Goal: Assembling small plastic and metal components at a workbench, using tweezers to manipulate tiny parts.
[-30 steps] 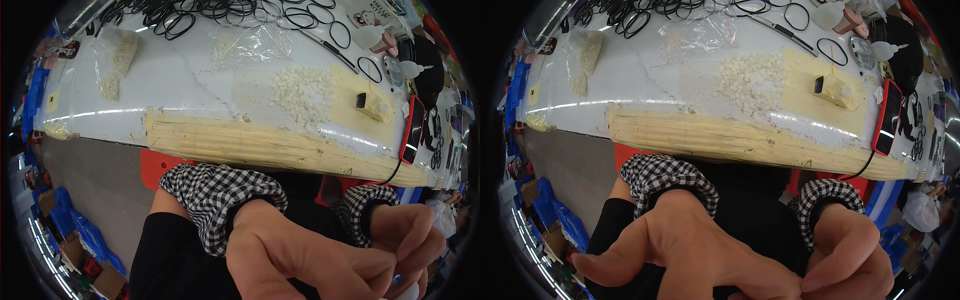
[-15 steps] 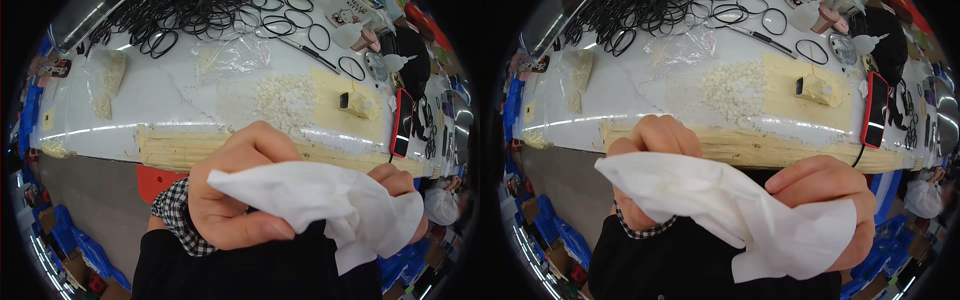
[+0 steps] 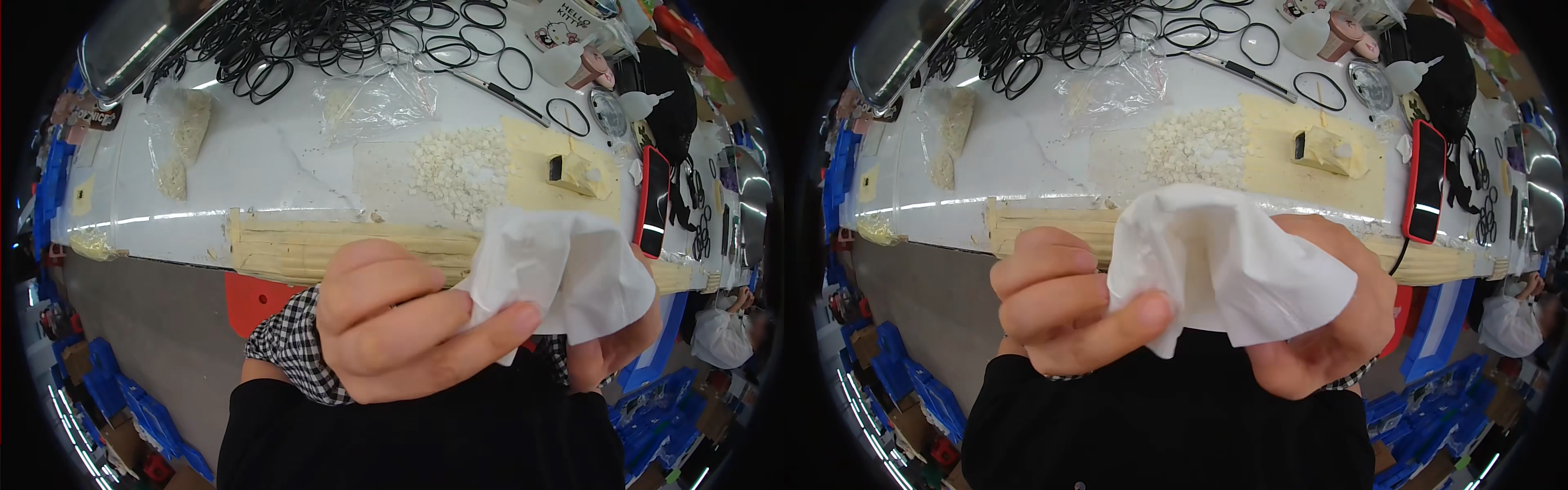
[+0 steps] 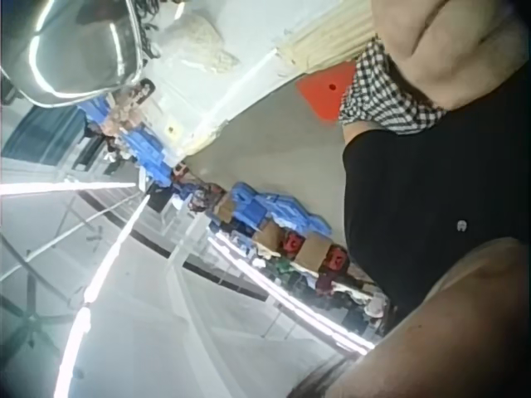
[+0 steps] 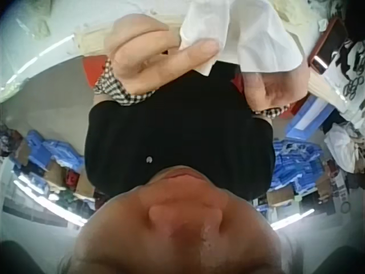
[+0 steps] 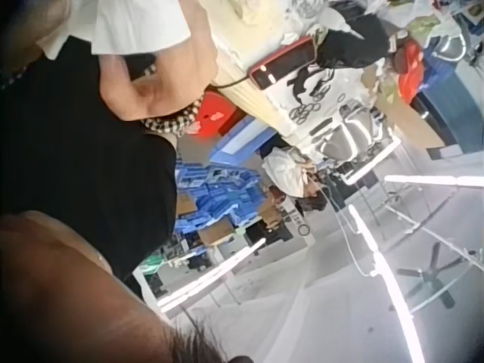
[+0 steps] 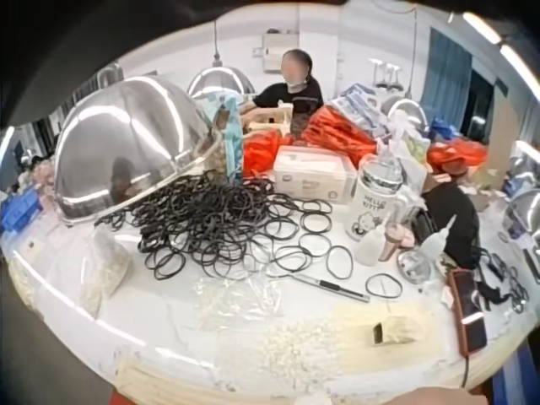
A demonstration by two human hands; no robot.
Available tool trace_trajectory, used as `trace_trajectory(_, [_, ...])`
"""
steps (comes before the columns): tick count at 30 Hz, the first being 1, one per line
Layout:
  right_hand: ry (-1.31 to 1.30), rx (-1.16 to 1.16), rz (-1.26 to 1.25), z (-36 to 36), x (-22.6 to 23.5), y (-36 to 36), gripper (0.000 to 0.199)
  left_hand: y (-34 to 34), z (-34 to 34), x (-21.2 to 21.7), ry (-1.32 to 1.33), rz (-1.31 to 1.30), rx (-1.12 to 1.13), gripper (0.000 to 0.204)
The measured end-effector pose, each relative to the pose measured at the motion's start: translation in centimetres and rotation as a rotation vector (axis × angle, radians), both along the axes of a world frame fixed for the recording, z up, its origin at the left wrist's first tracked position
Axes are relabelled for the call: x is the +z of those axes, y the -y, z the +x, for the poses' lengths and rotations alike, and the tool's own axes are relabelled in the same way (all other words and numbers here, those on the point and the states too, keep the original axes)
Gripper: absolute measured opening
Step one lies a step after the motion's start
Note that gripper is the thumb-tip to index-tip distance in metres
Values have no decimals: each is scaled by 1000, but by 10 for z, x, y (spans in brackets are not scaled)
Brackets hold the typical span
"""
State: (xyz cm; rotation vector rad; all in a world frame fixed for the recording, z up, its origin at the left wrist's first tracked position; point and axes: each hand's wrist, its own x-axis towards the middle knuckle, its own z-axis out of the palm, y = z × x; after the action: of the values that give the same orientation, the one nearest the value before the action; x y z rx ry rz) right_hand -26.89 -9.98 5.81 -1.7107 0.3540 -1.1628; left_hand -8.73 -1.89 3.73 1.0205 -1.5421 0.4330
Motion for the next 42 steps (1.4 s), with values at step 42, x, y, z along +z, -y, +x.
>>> trace_trajectory(42, [-90,-307,580,31,81,-89,10,-19,12,0,-733,47,-731,27])
